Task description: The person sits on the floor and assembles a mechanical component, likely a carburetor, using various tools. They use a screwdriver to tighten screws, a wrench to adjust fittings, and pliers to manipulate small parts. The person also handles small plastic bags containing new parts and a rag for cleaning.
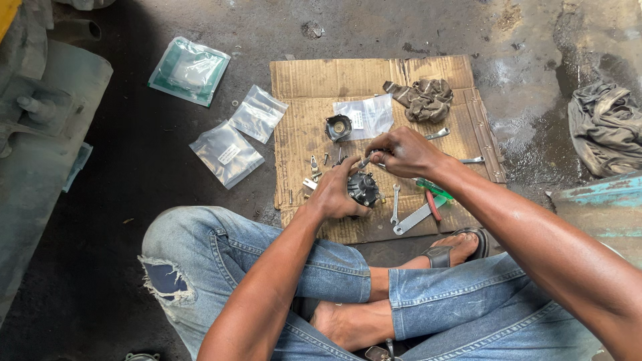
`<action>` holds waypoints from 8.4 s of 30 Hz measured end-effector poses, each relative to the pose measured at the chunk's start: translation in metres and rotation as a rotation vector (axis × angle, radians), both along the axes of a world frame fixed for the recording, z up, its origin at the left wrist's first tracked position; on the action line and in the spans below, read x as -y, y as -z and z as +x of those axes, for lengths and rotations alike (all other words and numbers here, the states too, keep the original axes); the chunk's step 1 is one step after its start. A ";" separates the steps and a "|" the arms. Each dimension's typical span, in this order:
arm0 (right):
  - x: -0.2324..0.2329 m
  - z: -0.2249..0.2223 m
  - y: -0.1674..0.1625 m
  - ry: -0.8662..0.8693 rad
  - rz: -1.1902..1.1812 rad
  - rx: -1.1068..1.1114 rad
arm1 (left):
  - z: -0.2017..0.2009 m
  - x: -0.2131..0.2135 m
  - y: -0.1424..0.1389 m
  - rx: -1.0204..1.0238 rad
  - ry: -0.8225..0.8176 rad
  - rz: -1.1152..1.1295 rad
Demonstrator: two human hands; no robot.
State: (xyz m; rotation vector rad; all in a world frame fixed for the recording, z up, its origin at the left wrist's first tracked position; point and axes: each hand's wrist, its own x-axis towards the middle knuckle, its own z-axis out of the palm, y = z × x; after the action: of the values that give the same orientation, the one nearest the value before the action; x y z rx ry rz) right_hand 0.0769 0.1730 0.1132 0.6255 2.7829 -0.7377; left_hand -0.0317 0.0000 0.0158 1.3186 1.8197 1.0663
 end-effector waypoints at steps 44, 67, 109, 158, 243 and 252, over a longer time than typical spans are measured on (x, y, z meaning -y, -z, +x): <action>0.017 -0.009 0.041 0.169 0.079 0.017 | 0.004 0.003 -0.009 0.012 -0.011 -0.112; 0.016 0.052 0.001 -0.376 0.101 -0.177 | 0.005 0.000 0.006 -0.099 0.024 -0.020; 0.025 0.053 0.025 -0.566 0.139 -0.281 | -0.002 -0.003 0.011 -0.147 0.082 0.030; -0.042 0.088 0.039 0.354 0.310 0.060 | -0.027 -0.004 -0.009 0.734 -0.368 0.176; -0.003 0.041 0.115 0.510 -0.302 0.146 | -0.012 0.002 0.010 0.650 -0.510 -0.652; -0.033 0.037 0.108 0.459 -0.290 0.039 | -0.042 -0.001 0.002 0.333 -0.563 -0.232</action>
State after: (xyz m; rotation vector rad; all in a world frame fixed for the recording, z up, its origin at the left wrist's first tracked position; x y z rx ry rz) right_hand 0.1141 0.2055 0.0053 1.2142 2.4444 -1.1702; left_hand -0.0734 0.0015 0.0134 0.4596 2.0203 1.2205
